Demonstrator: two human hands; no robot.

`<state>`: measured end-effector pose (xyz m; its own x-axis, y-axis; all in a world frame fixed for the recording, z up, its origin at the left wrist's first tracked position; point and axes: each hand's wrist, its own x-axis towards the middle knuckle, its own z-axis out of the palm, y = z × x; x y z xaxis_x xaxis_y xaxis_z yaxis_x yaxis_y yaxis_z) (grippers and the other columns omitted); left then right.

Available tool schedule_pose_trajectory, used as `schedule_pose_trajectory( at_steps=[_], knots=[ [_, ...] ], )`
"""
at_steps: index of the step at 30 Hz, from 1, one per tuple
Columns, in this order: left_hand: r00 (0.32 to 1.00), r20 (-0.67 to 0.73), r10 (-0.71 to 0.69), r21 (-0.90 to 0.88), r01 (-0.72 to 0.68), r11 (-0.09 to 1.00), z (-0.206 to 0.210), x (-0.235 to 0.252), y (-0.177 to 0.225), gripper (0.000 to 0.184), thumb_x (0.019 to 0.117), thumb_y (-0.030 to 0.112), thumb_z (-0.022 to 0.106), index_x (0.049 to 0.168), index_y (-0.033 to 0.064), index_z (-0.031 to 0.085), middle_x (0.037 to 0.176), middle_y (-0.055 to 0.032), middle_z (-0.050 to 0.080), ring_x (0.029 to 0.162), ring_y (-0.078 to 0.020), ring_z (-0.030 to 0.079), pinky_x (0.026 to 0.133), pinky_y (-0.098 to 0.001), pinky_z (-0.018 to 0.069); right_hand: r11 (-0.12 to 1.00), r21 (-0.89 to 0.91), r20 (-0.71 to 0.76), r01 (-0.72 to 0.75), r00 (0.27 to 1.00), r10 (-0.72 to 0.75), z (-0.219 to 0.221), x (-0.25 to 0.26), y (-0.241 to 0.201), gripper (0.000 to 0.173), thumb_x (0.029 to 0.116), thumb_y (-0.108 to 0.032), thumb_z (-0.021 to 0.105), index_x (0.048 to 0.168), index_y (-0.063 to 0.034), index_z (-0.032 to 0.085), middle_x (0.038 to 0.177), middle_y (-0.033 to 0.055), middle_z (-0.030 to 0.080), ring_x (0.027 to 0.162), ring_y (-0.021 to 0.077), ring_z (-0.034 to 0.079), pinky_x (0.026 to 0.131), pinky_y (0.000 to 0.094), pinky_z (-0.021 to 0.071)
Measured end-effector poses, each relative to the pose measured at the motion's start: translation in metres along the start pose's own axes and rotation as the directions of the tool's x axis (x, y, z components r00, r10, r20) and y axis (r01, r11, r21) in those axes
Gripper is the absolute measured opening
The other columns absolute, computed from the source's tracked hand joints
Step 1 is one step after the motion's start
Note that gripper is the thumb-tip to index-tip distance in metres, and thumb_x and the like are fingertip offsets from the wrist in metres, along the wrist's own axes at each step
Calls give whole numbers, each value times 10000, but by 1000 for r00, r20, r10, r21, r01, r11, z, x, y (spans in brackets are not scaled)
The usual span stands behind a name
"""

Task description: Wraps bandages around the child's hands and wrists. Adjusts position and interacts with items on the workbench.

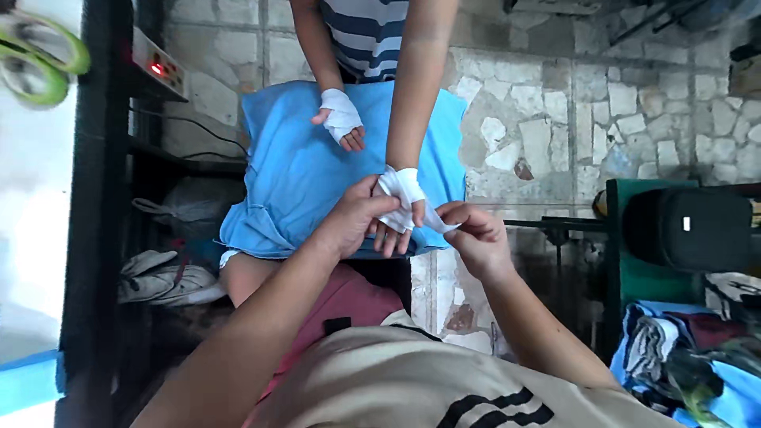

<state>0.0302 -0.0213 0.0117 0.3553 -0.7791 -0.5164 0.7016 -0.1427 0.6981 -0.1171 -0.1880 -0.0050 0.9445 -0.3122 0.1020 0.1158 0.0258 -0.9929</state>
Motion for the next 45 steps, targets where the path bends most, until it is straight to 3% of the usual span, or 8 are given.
schedule_pose_trajectory(
  at_steps=[4,9,12,15,18,30,35,45],
  knots=[
    [990,-103,92,187,-72,980,10,8,3,378,1021,58,558,1388,28,474,988,-131,679,629,-138,651,520,-276,553,997,-80,-28,-10,1000,7,13,-11,1,95,968,-196,637,957,-220,728,1062,-115,695,1030,2,642,869,217,562],
    [956,-225,191,377,-95,921,20,13,-8,566,1004,83,629,1515,69,385,1023,-161,667,553,-146,602,463,-295,516,987,-151,-177,-59,984,32,35,-16,4,112,966,-143,631,955,-187,734,1020,-101,694,1008,7,639,871,228,552],
    [930,-225,291,491,-150,858,21,11,-16,507,990,48,619,1438,39,382,986,-147,660,550,-137,621,487,-296,548,978,-172,-315,-114,947,55,50,-17,10,127,939,-86,627,934,-146,738,990,-77,688,995,23,639,868,235,551],
    [901,-88,425,657,-268,704,10,7,-26,394,932,-21,518,1323,-25,476,935,-148,685,625,-152,647,563,-318,545,971,-175,-402,-165,912,83,58,-16,14,134,952,-132,642,957,-147,775,1165,-43,674,1199,63,589,1019,275,508],
    [896,6,444,737,-304,604,2,7,-26,304,923,-48,496,1220,-34,561,862,-151,673,638,-185,652,606,-353,560,960,-159,-488,-230,864,126,66,-10,19,130,946,-144,634,911,-120,757,1308,1,602,1253,62,541,984,238,507],
    [930,-59,363,706,-218,674,-5,21,-29,210,953,-24,523,1143,-37,611,879,-137,666,639,-143,633,610,-315,553,942,33,-524,-333,797,300,69,1,31,124,956,-116,613,951,-76,730,1272,36,550,1035,46,607,796,197,556],
    [917,-42,396,726,-244,643,-2,24,-37,345,988,-6,491,1318,-21,593,1070,-183,690,737,-194,671,676,-355,572,939,81,-511,-334,795,327,64,-1,31,76,937,-97,624,894,-100,687,1237,21,567,976,32,615,755,191,557],
    [889,24,457,841,-265,472,-3,36,-31,280,1006,-17,510,1232,-39,674,1317,-269,626,1203,-358,643,986,-471,531,928,50,-474,-369,809,347,61,0,38,123,957,-132,619,923,-94,730,1293,33,569,1059,42,595,809,199,537]
  ],
)
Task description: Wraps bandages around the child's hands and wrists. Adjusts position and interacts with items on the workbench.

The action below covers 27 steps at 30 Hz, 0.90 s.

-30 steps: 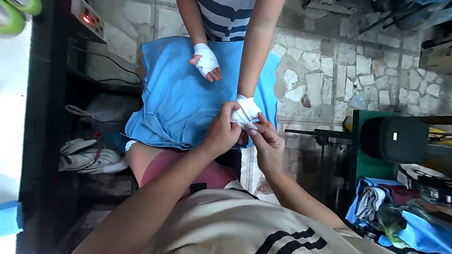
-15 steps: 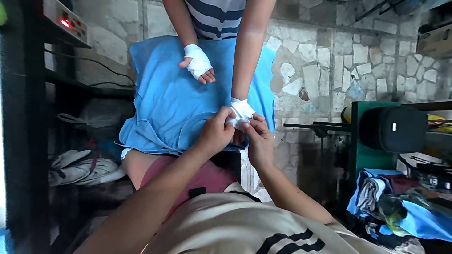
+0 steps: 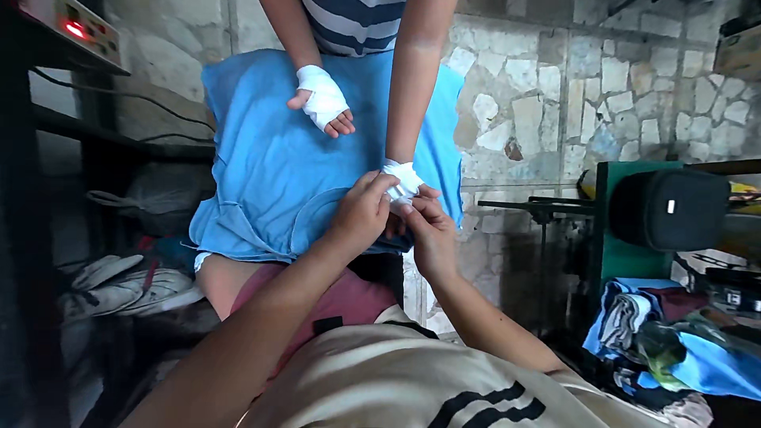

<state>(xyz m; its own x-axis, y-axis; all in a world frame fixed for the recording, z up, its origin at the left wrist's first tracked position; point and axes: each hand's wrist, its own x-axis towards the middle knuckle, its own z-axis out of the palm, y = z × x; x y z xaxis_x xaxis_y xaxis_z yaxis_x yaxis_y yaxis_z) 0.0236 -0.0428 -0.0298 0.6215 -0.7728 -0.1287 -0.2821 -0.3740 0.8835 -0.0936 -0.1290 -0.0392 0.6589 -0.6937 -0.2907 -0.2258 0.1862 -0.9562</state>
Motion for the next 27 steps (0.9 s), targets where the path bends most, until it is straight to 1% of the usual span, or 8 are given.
schedule_pose_trajectory(
  at_steps=[4,7,11,13,17,20,24,27],
  knots=[
    [998,10,57,88,-57,994,1,2,-10,202,980,3,580,1148,-47,680,1321,-277,628,1220,-404,637,993,-516,530,1000,-10,6,-9,1000,9,-1,5,2,148,977,-143,589,916,-92,714,1313,38,572,1084,53,594,820,207,536],
    [993,7,114,181,-114,977,4,2,-20,180,983,62,593,1080,-12,726,1355,-288,600,1201,-459,614,989,-567,504,998,35,20,-50,999,50,-3,9,2,161,972,-134,590,879,-86,713,1371,66,588,1304,144,528,998,312,506],
    [999,36,41,180,-47,983,-4,13,-16,222,1000,44,573,1160,-42,700,1324,-272,606,1170,-421,629,986,-532,517,996,81,37,-32,999,29,-7,13,5,163,974,-118,571,884,-104,706,1344,47,618,1341,157,514,1049,354,490],
    [998,23,62,173,-65,983,-8,17,-18,194,993,24,575,1115,-53,705,1230,-262,636,1093,-386,663,928,-502,554,997,67,5,-39,999,39,-5,13,3,156,976,-109,585,894,-114,718,1262,9,621,1263,112,541,1007,308,499],
    [983,44,181,238,-186,953,-6,18,-29,179,972,29,598,1060,-32,742,1110,-254,661,1024,-414,660,883,-523,551,998,-15,-10,-66,998,66,0,15,0,127,990,-116,599,953,-77,714,940,-33,624,815,21,601,723,207,530],
    [973,60,224,245,-232,941,-3,13,-33,247,849,89,663,1060,-13,742,1042,-208,678,994,-388,653,838,-524,542,993,-47,18,-112,993,113,3,20,-4,146,1014,-125,594,978,-68,724,784,-59,670,677,-3,607,647,197,533],
    [991,7,130,246,-128,961,11,0,-28,558,763,338,820,1181,-10,697,1178,-226,658,1142,-434,600,912,-620,470,984,-62,-11,-168,986,168,9,25,-10,170,1012,-168,617,951,-82,750,890,-30,712,816,17,650,703,214,546],
    [989,-128,73,186,-48,981,22,0,-25,245,887,146,732,1059,-29,732,1077,-210,702,1100,-406,641,925,-584,500,981,-83,18,-175,984,178,7,24,-10,176,977,-164,634,950,-50,766,1322,89,630,1293,146,531,1020,319,483]
  ],
)
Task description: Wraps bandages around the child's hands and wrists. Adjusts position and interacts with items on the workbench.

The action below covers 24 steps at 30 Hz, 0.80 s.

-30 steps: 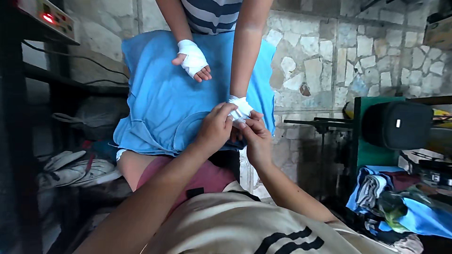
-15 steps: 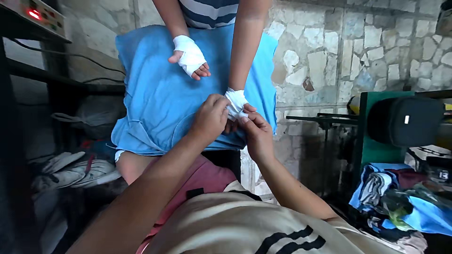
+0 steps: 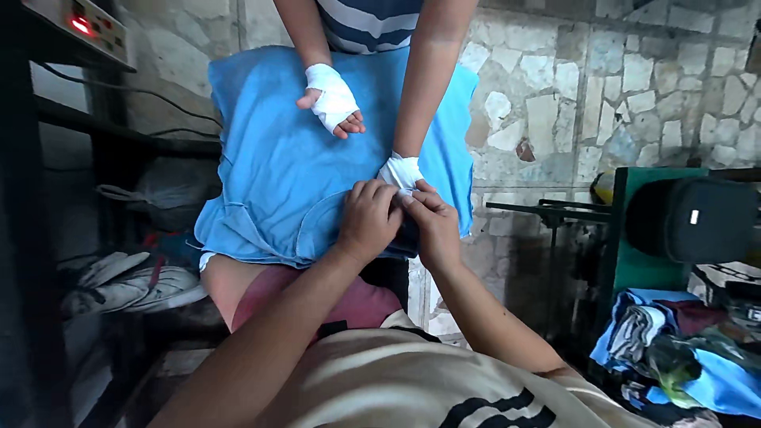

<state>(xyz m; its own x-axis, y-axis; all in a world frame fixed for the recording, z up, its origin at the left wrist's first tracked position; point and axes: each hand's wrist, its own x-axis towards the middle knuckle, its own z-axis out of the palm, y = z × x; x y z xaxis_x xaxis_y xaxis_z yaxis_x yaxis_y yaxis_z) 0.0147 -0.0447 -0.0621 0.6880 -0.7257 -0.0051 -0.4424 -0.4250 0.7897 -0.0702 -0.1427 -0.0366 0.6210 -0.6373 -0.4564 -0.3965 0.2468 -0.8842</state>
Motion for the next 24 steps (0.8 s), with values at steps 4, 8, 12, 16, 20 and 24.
schedule_pose_trajectory(
  at_steps=[4,8,12,16,20,24],
  knots=[
    [999,-31,31,-45,-32,998,-1,0,-10,135,949,47,630,935,-31,739,963,-182,726,1033,-361,673,923,-508,521,985,96,-11,140,990,-140,-11,2,15,136,974,-115,569,909,-86,685,1224,47,688,1232,147,606,1024,345,513],
    [998,-42,-39,-209,30,977,-4,-2,-6,94,899,10,639,877,-43,714,973,-185,730,969,-291,696,896,-430,544,970,220,-61,100,994,-88,-9,8,19,221,999,-141,494,1206,-81,444,1242,19,587,1032,80,629,881,303,548],
    [944,56,-326,-286,327,901,-6,3,13,80,912,4,639,931,-61,683,838,-144,692,736,-180,679,715,-338,577,925,379,-129,19,991,32,1,13,14,177,1029,-121,524,1132,-127,379,1123,2,596,932,76,645,851,310,561],
    [848,183,-497,-348,529,775,-13,14,22,151,970,-5,590,1106,-42,646,835,-98,685,678,-116,651,682,-297,566,876,481,-99,25,995,26,0,16,19,316,899,59,507,1123,-137,400,1132,20,615,948,121,657,815,338,571],
    [835,225,-501,-319,549,772,-18,19,24,155,988,-3,559,1088,-38,671,824,-93,663,643,-101,598,645,-273,522,959,64,-26,277,961,-276,-3,7,31,453,869,67,560,1268,-78,403,1352,38,550,1057,90,664,871,299,579],
    [912,240,-333,-226,386,894,-24,20,16,162,989,6,558,1049,-49,699,1002,-168,677,792,-191,652,749,-349,555,841,-377,89,388,919,-384,-6,16,33,280,955,-62,635,1233,-32,655,1466,254,408,1161,210,595,877,314,560]
  ],
)
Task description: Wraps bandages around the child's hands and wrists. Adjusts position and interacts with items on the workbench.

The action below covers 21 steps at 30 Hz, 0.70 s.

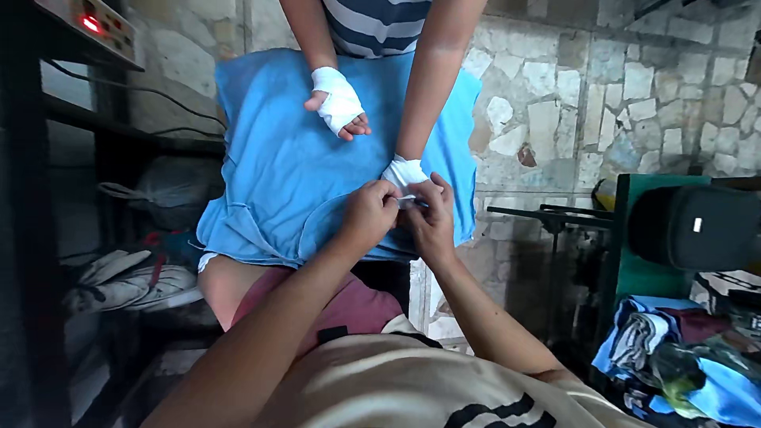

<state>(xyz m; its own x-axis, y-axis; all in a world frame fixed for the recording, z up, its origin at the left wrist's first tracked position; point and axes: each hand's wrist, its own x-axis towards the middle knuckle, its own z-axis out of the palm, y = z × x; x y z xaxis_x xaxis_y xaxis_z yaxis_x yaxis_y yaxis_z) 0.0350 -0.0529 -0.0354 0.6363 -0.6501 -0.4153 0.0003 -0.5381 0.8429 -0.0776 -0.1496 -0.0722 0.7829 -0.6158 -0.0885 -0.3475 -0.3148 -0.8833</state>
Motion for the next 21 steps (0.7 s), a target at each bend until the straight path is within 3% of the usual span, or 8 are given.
schedule_pose_trajectory(
  at_steps=[2,5,8,14,16,18,21],
  knots=[
    [987,-29,157,71,-154,985,-1,3,-8,160,970,1,567,1009,-45,715,986,-172,663,831,-221,651,762,-366,550,1000,-2,-11,17,1000,-17,1,4,1,108,943,-51,628,1030,-43,691,1421,233,439,1264,234,522,961,331,514],
    [908,-32,417,256,-396,882,-8,13,-25,179,929,-27,565,988,-46,733,1008,-205,694,953,-333,685,850,-460,562,998,63,23,30,999,-31,0,4,6,118,922,-52,610,975,-57,716,1427,204,414,1288,198,482,963,296,509],
    [801,97,591,399,-575,714,-12,24,-40,142,917,-4,608,969,-35,736,1013,-219,690,967,-385,688,849,-481,576,990,106,75,94,992,-102,-4,2,13,118,924,-57,607,954,-72,720,1470,196,381,1357,196,429,1037,307,475],
    [641,294,708,517,-730,446,-18,37,-45,92,920,41,624,932,-1,706,923,-188,659,831,-372,669,661,-474,551,989,78,83,124,988,-131,-3,5,12,129,888,-16,644,943,-78,743,1491,209,364,1313,174,471,985,275,509],
    [606,340,719,538,-753,380,-22,39,-45,82,924,22,621,929,0,700,916,-182,661,822,-369,670,647,-469,545,990,75,84,120,988,-126,-1,6,10,128,893,-21,643,938,-81,747,1489,215,363,1312,174,476,982,272,514],
    [569,365,737,547,-772,325,-23,42,-44,68,910,-2,617,886,-6,680,888,-177,655,798,-360,661,616,-448,524,991,70,90,117,988,-123,-1,6,9,115,893,-28,654,919,-90,748,1484,213,360,1321,172,464,989,268,508],
    [544,364,756,550,-781,297,-22,45,-45,83,908,-12,605,847,-9,661,871,-173,653,782,-351,657,596,-434,507,990,64,94,126,987,-132,0,7,9,119,874,-14,677,894,-92,765,1523,261,325,1394,252,417,1052,335,484]
  ],
)
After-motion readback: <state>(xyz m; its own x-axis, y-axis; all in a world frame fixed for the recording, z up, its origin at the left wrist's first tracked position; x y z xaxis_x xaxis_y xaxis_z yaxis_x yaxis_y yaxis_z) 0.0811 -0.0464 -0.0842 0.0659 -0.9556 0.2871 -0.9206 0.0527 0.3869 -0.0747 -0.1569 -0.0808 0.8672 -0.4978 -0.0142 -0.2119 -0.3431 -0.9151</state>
